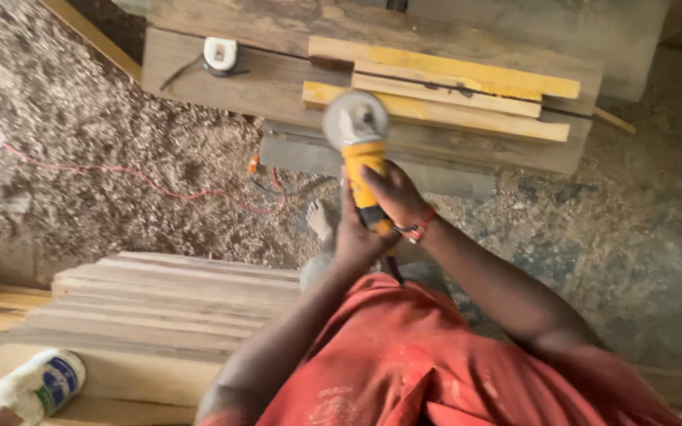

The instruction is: The person uses a handheld angle grinder with a sanding disc to smooth the surfaces of several wooden planks on a workbench. They repeatedly move the tool along the planks, pause to wipe away dust, and flip the planks to sand different sides.

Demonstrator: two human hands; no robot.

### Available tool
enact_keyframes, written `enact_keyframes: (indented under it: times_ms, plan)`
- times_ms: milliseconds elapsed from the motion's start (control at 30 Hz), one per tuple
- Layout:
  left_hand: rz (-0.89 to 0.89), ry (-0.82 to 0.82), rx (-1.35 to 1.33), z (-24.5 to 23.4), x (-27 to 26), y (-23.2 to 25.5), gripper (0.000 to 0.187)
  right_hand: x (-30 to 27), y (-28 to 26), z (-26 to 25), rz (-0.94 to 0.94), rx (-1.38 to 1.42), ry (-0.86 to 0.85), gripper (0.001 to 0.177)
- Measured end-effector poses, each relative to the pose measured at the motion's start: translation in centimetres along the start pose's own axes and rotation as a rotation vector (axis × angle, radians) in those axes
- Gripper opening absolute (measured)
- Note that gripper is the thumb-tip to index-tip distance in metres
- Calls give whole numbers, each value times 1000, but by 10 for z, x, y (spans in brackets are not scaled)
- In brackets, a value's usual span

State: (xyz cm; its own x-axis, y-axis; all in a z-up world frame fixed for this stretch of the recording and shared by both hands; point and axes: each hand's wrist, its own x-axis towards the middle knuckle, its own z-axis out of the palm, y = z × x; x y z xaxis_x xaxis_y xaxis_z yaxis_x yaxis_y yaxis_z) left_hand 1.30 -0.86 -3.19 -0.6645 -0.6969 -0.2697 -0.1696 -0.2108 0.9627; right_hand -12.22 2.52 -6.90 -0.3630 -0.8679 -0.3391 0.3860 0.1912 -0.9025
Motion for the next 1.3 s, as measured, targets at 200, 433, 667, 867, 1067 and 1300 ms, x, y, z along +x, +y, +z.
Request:
enact_keyframes:
  times_ms: [200, 433, 667, 867, 1067, 1300]
  plan:
    - [-72, 6, -41, 13, 0, 9, 136, 3, -6, -9, 36, -15, -29, 43]
    - [-90, -75, -85, 67, -11, 15, 133, -36, -12, -65, 38, 19, 41, 47]
    - [-119, -207, -5, 119, -22, 19, 131, -91, -31, -123, 99, -84, 173, 52]
    - [-164, -137, 8, 103, -21, 17, 131, -72, -20, -103, 98, 93, 93, 47]
    - [-40, 9, -78, 45, -7, 5, 132, -13, -11, -37, 3, -4, -64, 43]
    - [-59, 69, -297, -17, 15, 10, 134, 44, -6, 26, 16, -85, -125, 42]
